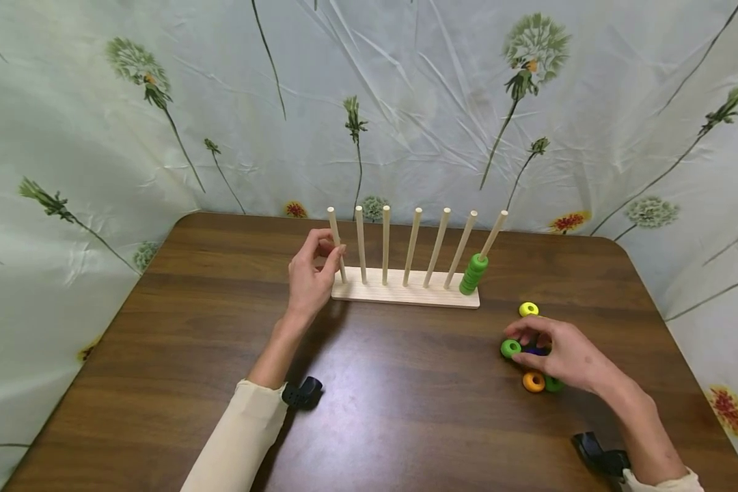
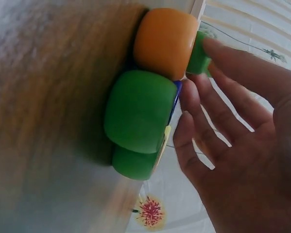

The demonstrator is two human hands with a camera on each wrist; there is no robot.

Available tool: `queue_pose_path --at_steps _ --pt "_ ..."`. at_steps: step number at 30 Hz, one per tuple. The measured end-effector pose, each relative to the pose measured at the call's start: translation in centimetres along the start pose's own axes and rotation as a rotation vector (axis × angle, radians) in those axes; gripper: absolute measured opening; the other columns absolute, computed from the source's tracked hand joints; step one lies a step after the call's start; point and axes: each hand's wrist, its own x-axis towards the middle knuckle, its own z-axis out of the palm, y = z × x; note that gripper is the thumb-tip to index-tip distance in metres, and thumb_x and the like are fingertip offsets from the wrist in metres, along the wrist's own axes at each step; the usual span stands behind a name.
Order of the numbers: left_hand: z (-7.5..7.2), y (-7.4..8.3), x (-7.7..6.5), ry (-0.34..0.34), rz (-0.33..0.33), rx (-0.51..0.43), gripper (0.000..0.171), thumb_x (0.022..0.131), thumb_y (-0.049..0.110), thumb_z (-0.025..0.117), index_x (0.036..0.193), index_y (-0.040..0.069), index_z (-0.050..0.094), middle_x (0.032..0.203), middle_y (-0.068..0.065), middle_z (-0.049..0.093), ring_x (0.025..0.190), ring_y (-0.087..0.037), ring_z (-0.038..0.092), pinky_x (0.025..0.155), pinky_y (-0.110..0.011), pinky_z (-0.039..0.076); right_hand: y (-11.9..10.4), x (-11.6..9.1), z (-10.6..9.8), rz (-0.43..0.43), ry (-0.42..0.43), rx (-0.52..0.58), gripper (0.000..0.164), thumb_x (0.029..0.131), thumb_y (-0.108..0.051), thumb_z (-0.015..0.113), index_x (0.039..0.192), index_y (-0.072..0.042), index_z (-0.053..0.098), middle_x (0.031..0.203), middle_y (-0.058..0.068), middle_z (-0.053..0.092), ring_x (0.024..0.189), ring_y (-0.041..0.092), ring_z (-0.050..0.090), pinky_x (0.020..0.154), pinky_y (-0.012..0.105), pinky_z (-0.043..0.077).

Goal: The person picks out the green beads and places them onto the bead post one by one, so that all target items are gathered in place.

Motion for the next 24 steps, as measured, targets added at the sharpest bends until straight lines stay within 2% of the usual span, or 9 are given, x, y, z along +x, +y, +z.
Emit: queue_pose_path --at_steps 4,6,10,12,15,19,21,24 --pt "0.0 0.0 0.0 -0.001 0.000 0.007 0.018 0.097 0.011 0.073 0.112 0.005 0.066 0.085 -0.017 0.071 0.078 -0.030 0.070 0.059 -0.012 0.056 -0.2 0.1 0.0 -0.067 0.125 -0.019 0.037 0.084 -0.010 0.086 0.118 -0.010 0.072 0.095 -0.005 0.071 0.084 0.004 0.063 0.070 0.024 0.055" --pt "0.0 0.0 0.0 -0.001 0.001 0.012 0.019 0.097 0.011 0.073 0.113 0.004 0.065 0.085 -0.017 0.071 0.079 -0.031 0.070 0.059 -0.012 0.056 -0.2 0.2 -0.2 -0.098 0.176 -0.017 0.039 0.084 -0.007 0.086 0.120 -0.009 0.071 0.099 -0.001 0.074 0.085 0.000 0.065 0.073 0.022 0.058" --pt "0.0 -0.1 -0.1 -0.004 -0.004 0.017 0.018 0.097 0.011 0.073 0.112 0.005 0.065 0.085 -0.016 0.071 0.079 -0.030 0.071 0.059 -0.013 0.056 -0.2 0.4 -1.0 -0.138 0.256 0.019 0.046 0.081 0.004 0.085 0.123 -0.004 0.067 0.110 0.011 0.074 0.088 -0.008 0.065 0.078 0.013 0.058" --pt "0.0 -0.2 -0.2 -0.004 -0.006 0.024 0.017 0.098 0.011 0.073 0.112 0.005 0.065 0.085 -0.016 0.071 0.080 -0.028 0.071 0.059 -0.014 0.057 -0.2 0.4 -1.5 -0.142 0.297 0.033 0.050 0.079 0.007 0.085 0.124 -0.004 0.067 0.111 0.013 0.073 0.088 -0.010 0.064 0.078 0.008 0.056" --pt "0.0 -0.2 -0.2 -0.002 -0.005 0.027 0.018 0.098 0.010 0.073 0.112 0.004 0.065 0.085 -0.015 0.071 0.079 -0.027 0.070 0.058 -0.017 0.058 -0.3 0.5 -2.2 -0.134 0.353 0.054 0.051 0.078 0.008 0.085 0.124 -0.005 0.067 0.111 0.008 0.070 0.087 -0.010 0.063 0.078 0.003 0.052" --pt "0.0 -0.1 -0.2 0.000 0.003 0.028 0.018 0.097 0.011 0.073 0.112 0.004 0.065 0.084 -0.016 0.071 0.079 -0.027 0.070 0.058 -0.015 0.057 -0.6 0.7 -2.8 -0.127 0.401 0.066 0.046 0.079 0.008 0.085 0.120 -0.006 0.070 0.107 -0.005 0.065 0.084 -0.009 0.063 0.080 0.002 0.052" --pt "0.0 0.0 -0.2 -0.001 0.005 0.028 0.017 0.098 0.011 0.073 0.112 0.005 0.066 0.084 -0.015 0.071 0.079 -0.028 0.070 0.058 -0.013 0.056 -0.7 0.8 -2.9 -0.125 0.414 0.068 0.042 0.079 0.007 0.085 0.117 -0.006 0.072 0.105 -0.008 0.064 0.083 -0.007 0.063 0.080 0.002 0.052" --pt "0.0 0.0 -0.2 -0.001 0.007 0.033 0.017 0.098 0.010 0.073 0.112 0.005 0.066 0.085 -0.016 0.071 0.079 -0.030 0.070 0.058 -0.013 0.056 -1.1 1.1 -3.0 -0.115 0.426 0.095 0.038 0.079 0.007 0.085 0.114 -0.006 0.074 0.104 -0.006 0.063 0.082 -0.004 0.063 0.080 0.002 0.052"
